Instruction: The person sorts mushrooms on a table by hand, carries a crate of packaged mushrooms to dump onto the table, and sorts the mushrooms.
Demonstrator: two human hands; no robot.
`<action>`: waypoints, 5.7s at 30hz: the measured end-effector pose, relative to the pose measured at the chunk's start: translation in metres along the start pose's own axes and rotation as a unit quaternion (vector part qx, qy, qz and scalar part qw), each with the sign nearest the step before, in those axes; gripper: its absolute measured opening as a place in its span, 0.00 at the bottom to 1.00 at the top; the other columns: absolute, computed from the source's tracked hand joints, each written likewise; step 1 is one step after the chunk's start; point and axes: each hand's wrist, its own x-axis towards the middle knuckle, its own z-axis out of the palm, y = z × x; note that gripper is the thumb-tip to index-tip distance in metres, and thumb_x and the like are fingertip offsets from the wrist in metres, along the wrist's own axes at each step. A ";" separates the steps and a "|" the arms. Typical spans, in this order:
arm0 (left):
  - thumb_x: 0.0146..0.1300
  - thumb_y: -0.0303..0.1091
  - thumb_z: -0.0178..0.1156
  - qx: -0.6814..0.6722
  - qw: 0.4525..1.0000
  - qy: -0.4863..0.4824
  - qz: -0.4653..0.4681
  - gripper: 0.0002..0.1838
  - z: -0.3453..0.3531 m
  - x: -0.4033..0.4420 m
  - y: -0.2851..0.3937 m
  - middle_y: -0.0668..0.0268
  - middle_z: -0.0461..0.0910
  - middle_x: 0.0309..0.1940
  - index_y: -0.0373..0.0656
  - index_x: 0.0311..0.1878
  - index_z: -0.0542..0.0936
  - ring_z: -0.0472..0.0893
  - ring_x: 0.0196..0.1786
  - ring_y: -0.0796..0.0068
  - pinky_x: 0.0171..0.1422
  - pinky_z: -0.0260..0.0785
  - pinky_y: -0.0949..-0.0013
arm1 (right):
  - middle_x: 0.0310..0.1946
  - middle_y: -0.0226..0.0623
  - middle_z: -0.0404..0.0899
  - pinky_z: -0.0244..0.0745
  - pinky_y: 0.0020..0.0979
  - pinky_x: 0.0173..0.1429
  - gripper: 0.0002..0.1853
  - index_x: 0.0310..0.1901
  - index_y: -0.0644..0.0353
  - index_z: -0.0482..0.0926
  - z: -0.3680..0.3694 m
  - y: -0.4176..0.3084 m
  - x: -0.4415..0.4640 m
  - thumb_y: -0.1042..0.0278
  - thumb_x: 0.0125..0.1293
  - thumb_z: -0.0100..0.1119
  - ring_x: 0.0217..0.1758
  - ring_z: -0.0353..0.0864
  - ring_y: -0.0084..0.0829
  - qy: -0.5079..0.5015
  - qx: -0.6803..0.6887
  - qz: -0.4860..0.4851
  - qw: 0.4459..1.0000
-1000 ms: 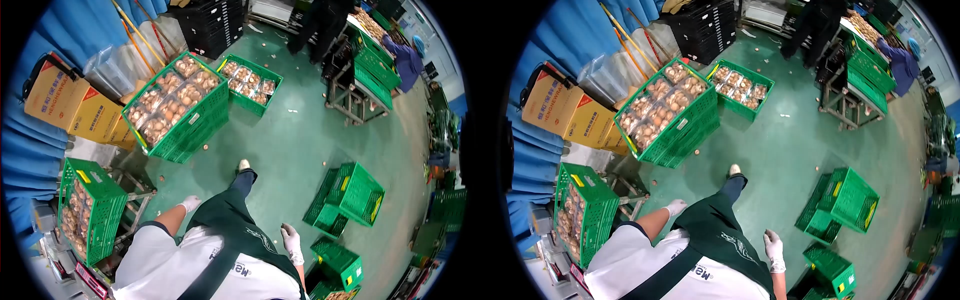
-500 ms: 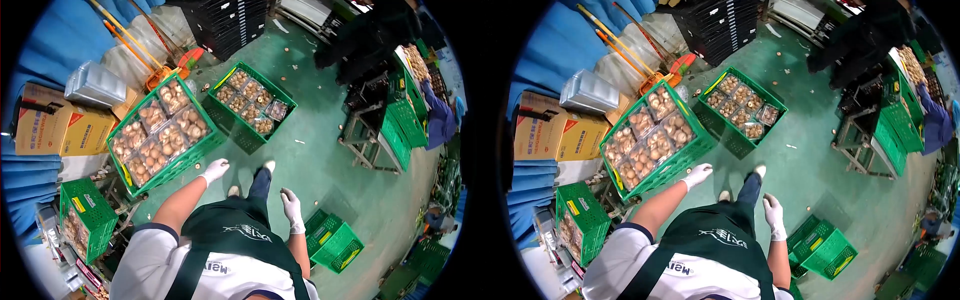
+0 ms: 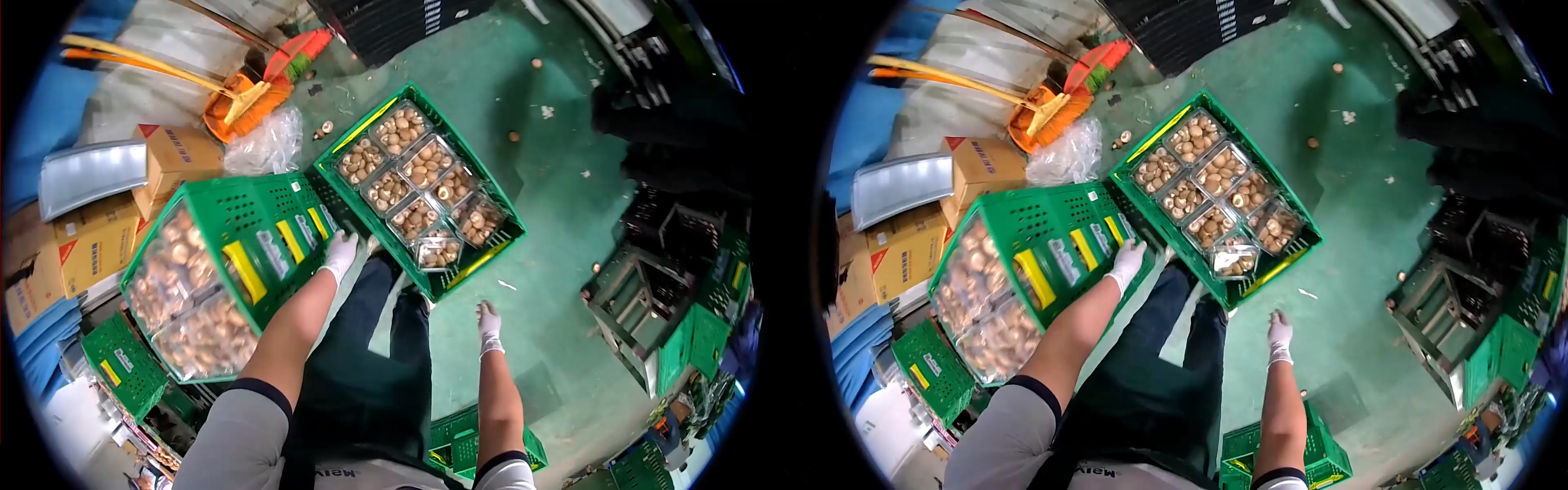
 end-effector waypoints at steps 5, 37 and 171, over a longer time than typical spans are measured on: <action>0.63 0.51 0.64 -0.198 0.979 -0.020 -0.045 0.31 0.051 0.165 -0.048 0.49 0.81 0.55 0.31 0.58 0.75 0.79 0.57 0.52 0.62 0.68 0.59 | 0.45 0.35 0.82 0.71 0.31 0.50 0.25 0.58 0.63 0.77 0.039 0.055 0.147 0.52 0.69 0.60 0.45 0.79 0.27 0.153 0.006 0.014 0.988; 0.56 0.49 0.60 -0.283 0.927 -0.242 -0.040 0.16 -0.202 -0.406 0.087 0.69 0.69 0.16 0.48 0.24 0.72 0.69 0.17 0.75 0.22 0.61 0.66 | 0.22 0.19 0.59 0.52 0.22 0.24 0.18 0.48 0.50 0.77 -0.136 -0.288 -0.372 0.44 0.73 0.52 0.20 0.56 0.16 -0.101 0.036 -0.165 0.981; 0.63 0.35 0.62 -0.337 0.621 0.618 -0.344 0.24 -0.833 -0.928 -1.410 0.51 0.70 0.64 0.40 0.61 0.73 0.70 0.68 0.52 0.73 0.61 0.56 | 0.64 0.44 0.75 0.63 0.32 0.72 0.20 0.64 0.68 0.73 1.176 0.510 -1.772 0.73 0.72 0.53 0.68 0.72 0.34 -0.626 -0.387 -0.675 0.052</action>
